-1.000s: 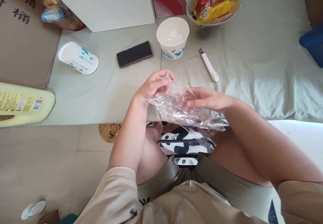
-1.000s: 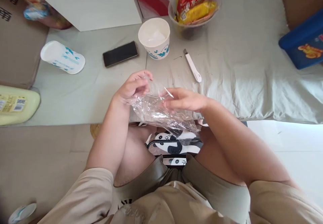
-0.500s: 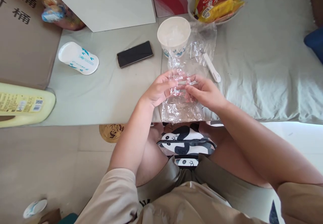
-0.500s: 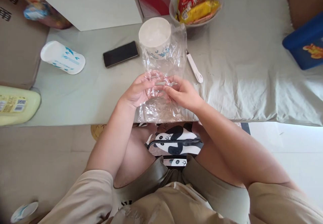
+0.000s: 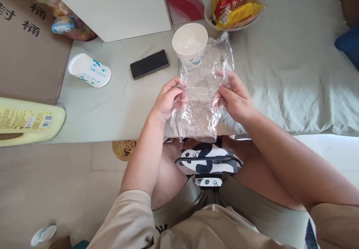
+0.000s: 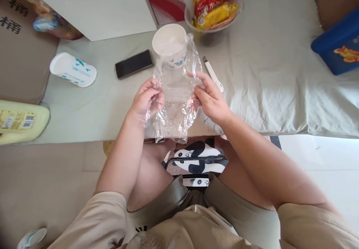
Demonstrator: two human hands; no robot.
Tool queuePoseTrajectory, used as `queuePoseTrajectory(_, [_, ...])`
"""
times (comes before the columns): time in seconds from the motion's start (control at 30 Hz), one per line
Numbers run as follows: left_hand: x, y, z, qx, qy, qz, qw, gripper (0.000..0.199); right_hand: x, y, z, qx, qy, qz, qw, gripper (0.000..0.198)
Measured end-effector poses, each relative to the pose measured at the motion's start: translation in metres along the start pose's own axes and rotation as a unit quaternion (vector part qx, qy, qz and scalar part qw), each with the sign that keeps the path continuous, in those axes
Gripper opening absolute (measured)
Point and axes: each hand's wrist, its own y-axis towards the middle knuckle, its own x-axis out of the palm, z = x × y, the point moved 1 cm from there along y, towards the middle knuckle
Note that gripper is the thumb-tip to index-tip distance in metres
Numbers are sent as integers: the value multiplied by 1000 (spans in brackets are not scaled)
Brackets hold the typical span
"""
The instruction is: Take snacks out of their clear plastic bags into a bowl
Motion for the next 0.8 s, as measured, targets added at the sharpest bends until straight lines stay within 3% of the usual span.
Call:
queuePoseTrajectory(0.1, [1, 1, 1, -3, -41, 6, 999, 8, -2, 1, -1, -19, 41, -23, 999, 18])
queuePoseTrajectory(0.23, [0, 7, 0, -19, -50, -19, 998, 21, -6, 2, -4, -2, 54, -58, 997, 35])
queuePoseTrajectory(0.37, [0, 12, -8, 1, 8, -22, 1000, 38, -7, -1, -8, 15, -54, -23, 998, 56])
queuePoseTrajectory(0.5, [3, 10, -13, 22, 80, -40, 996, 34, -5, -2, -9, -7, -151, 26, 988, 33])
queuePoseTrajectory(0.53, [4, 10, -13, 22, 75, -46, 996, 35, -4, -1, -8, -11, -138, 34, 990, 33])
queuePoseTrajectory(0.67, [3, 9, -9, 54, -6, -32, 998, 45, -4, 3, -2, -4, -20, 32, 999, 64])
queuePoseTrajectory(0.8, [2, 10, -7, 76, -66, 27, 995, 51, -2, 5, -1, 39, 8, -12, 999, 34])
